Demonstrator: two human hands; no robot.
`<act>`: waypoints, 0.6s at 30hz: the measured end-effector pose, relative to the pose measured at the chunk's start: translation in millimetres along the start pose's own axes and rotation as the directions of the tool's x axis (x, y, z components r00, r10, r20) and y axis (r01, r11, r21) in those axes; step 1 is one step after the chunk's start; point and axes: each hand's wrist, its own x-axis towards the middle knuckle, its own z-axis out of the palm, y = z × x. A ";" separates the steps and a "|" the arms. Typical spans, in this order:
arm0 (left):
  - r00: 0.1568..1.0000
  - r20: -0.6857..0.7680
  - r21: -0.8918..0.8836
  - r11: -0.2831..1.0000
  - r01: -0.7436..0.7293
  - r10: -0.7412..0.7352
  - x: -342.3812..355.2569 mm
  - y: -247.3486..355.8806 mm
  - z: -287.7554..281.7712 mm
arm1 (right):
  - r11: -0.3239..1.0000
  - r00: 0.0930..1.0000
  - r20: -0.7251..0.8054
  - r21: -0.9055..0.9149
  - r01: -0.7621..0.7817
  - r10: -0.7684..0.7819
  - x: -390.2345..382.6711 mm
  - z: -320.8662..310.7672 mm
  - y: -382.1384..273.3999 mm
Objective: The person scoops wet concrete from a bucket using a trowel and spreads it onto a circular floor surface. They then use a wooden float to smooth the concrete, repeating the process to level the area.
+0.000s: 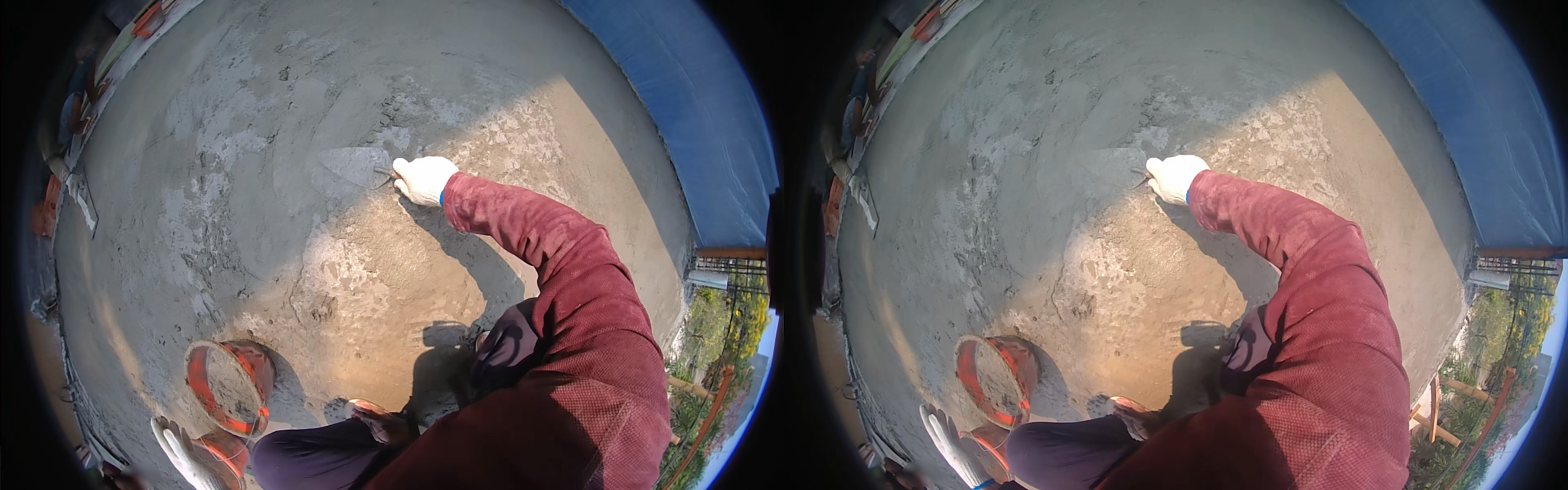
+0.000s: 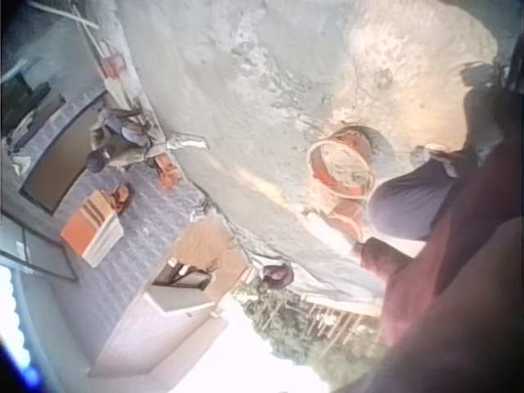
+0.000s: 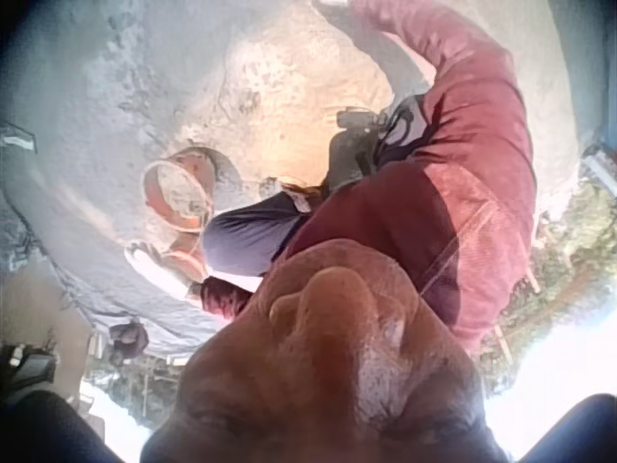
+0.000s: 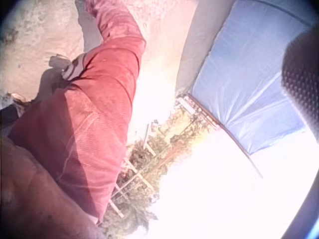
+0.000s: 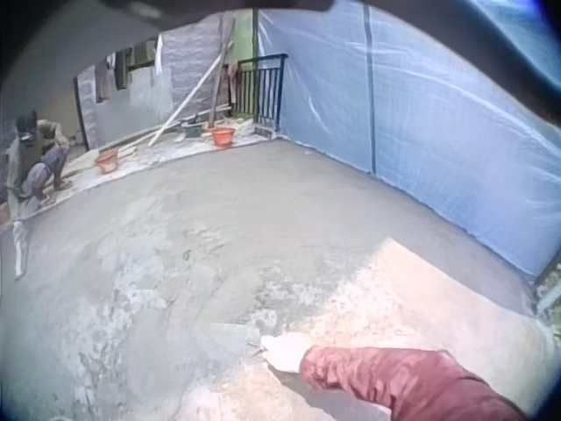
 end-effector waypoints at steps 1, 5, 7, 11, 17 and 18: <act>0.989 0.118 -0.183 0.977 0.109 -0.088 17.4 33.5 -10.0 | 0.997 0.994 -0.080 0.011 -0.077 0.077 9.8 -6.1 27.9; 0.935 0.331 -0.232 0.971 -0.052 0.129 55.4 158.1 -26.1 | 0.929 0.916 -0.159 0.031 -0.368 0.368 45.6 -16.9 134.9; 0.908 0.358 -0.340 0.936 -0.090 0.218 38.6 202.0 -19.3 | 0.902 0.882 -0.192 0.061 -0.427 0.430 57.2 -19.6 154.6; 0.579 0.686 -0.502 0.863 -0.061 0.440 -0.3 248.6 12.3 | 0.463 0.818 0.189 0.745 -0.479 0.543 47.8 -20.8 113.1; 0.333 0.742 -0.377 0.774 -0.509 0.581 -34.7 280.7 69.7 | 0.752 0.870 0.493 0.574 -0.325 0.000 -59.6 27.0 -19.9; 0.271 0.769 -0.416 0.775 -0.475 0.579 -35.3 285.3 72.9 | 0.746 0.895 0.443 0.614 -0.258 -0.055 -94.4 45.5 -33.6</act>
